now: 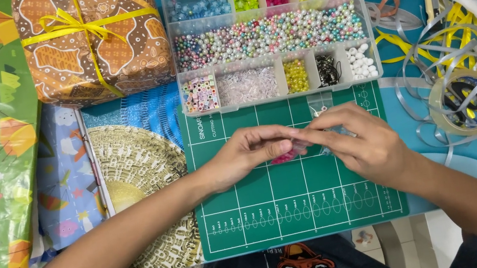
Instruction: Picking small colorful beads from a divided storage container and placing them into small clear plastic bags.
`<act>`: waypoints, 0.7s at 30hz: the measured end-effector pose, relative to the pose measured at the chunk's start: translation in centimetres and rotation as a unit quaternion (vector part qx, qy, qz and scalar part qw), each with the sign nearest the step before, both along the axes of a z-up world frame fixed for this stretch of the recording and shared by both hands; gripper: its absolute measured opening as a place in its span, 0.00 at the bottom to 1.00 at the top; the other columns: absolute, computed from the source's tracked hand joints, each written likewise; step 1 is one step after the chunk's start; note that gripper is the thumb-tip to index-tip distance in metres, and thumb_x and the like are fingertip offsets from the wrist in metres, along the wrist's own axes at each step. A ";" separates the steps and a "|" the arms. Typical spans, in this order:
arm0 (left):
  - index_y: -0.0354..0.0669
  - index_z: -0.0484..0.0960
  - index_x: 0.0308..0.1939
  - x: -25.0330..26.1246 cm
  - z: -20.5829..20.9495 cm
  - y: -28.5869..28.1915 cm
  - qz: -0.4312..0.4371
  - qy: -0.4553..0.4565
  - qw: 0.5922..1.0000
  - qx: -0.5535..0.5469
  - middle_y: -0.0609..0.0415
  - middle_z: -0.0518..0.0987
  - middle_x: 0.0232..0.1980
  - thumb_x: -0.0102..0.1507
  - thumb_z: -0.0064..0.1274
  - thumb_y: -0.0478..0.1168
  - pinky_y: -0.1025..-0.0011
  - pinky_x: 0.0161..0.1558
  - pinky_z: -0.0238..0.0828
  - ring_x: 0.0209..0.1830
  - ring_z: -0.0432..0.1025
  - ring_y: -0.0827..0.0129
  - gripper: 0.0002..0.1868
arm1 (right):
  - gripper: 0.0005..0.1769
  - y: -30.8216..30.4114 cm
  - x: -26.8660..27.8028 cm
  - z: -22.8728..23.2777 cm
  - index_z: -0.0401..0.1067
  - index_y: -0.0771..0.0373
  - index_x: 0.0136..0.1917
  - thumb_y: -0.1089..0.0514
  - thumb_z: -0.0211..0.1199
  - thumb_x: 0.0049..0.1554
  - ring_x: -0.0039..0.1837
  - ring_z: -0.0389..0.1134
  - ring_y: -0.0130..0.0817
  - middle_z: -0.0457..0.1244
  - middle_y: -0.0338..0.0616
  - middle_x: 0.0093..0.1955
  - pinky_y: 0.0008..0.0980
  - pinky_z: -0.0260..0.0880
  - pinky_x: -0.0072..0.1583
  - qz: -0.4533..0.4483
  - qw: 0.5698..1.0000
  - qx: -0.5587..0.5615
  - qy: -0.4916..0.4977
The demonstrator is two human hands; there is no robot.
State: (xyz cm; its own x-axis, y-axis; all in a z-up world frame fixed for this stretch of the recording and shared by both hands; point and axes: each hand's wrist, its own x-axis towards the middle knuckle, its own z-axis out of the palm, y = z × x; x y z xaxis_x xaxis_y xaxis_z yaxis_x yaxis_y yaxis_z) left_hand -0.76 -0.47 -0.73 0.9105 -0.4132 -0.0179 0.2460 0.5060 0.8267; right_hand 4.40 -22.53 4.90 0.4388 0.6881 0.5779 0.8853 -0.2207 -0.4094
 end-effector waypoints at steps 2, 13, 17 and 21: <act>0.33 0.80 0.59 0.0 0.1 0.0 -0.002 -0.007 1.000 0.006 0.43 0.83 0.54 0.68 0.54 0.36 0.68 0.58 0.76 0.56 0.77 0.64 0.16 | 0.14 0.1 -0.1 0.7 0.80 0.68 0.53 0.77 0.62 0.56 0.52 0.73 0.44 0.70 0.47 0.50 0.41 0.79 0.53 -0.003 1.000 -0.003 0.026; 0.32 0.79 0.59 0.0 0.4 0.1 -0.010 -0.012 1.000 0.002 0.42 0.83 0.54 0.68 0.54 0.38 0.67 0.58 0.76 0.56 0.77 0.62 0.17 | 0.14 0.8 -0.5 1.9 0.79 0.70 0.55 0.73 0.68 0.54 0.51 0.75 0.41 0.73 0.47 0.49 0.39 0.78 0.53 -0.046 0.992 0.025 0.116; 0.34 0.79 0.60 0.0 0.1 0.1 -0.013 -0.011 1.000 -0.001 0.43 0.82 0.56 0.68 0.54 0.38 0.68 0.58 0.76 0.57 0.77 0.63 0.17 | 0.19 0.3 -0.5 1.2 0.78 0.71 0.58 0.75 0.67 0.52 0.51 0.75 0.40 0.74 0.48 0.48 0.37 0.78 0.54 -0.032 0.992 0.032 0.120; 0.33 0.79 0.60 0.0 0.3 0.0 -0.011 -0.009 1.000 0.002 0.42 0.82 0.55 0.68 0.54 0.38 0.67 0.58 0.76 0.56 0.77 0.62 0.18 | 0.18 0.3 -0.5 1.2 0.78 0.70 0.58 0.75 0.65 0.54 0.51 0.75 0.39 0.74 0.48 0.48 0.37 0.77 0.54 -0.029 0.992 0.026 0.119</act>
